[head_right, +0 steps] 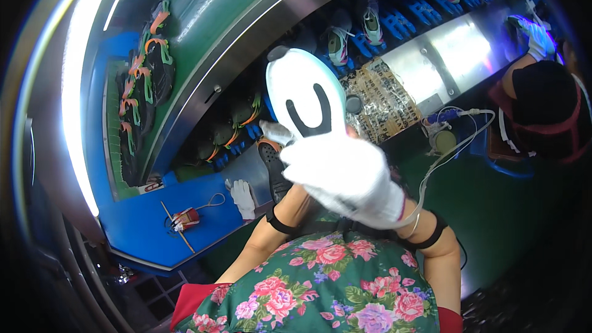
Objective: Applying adhesive to the surfaces of various shoe soles using a brush on an assembly line.
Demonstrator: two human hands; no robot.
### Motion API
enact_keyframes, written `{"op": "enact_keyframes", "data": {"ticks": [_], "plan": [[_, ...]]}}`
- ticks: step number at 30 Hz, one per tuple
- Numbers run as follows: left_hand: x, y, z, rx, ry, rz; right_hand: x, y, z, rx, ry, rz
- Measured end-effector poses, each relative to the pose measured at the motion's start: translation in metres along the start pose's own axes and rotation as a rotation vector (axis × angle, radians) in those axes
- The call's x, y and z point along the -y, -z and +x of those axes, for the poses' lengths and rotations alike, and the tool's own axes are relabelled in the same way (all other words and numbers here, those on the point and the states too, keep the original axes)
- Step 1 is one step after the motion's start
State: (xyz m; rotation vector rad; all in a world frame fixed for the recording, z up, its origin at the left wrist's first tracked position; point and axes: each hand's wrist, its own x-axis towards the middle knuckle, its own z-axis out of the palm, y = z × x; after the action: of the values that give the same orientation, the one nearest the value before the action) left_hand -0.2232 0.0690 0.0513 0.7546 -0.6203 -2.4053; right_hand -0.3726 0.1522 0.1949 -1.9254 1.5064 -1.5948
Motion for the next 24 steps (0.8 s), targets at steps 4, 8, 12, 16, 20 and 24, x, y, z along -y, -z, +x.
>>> {"op": "enact_keyframes", "data": {"ticks": [4, 8, 12, 16, 20, 24], "plan": [[0.012, 0.035, 0.006, 0.024, -0.018, -0.094, -0.01, 0.005, -0.007, -0.066, -0.142, -0.002], [0.017, 0.051, 0.016, 0.26, 0.014, 0.32, -0.01, -0.014, -0.016, -0.019, -0.036, -0.066], [-0.014, -0.011, -0.002, -0.119, 0.069, 0.173, -0.014, 0.008, -0.01, -0.029, -0.157, 0.183], [-0.019, -0.004, 0.012, 0.306, 0.17, -0.129, -0.009, -0.008, -0.016, -0.002, -0.016, 0.003], [-0.03, -0.021, 0.005, 0.378, 0.11, -0.203, -0.011, 0.007, -0.017, 0.017, -0.138, 0.356], [-0.033, -0.026, -0.001, 0.082, 0.208, -0.289, -0.009, 0.016, -0.023, 0.081, 0.01, -0.038]]}}
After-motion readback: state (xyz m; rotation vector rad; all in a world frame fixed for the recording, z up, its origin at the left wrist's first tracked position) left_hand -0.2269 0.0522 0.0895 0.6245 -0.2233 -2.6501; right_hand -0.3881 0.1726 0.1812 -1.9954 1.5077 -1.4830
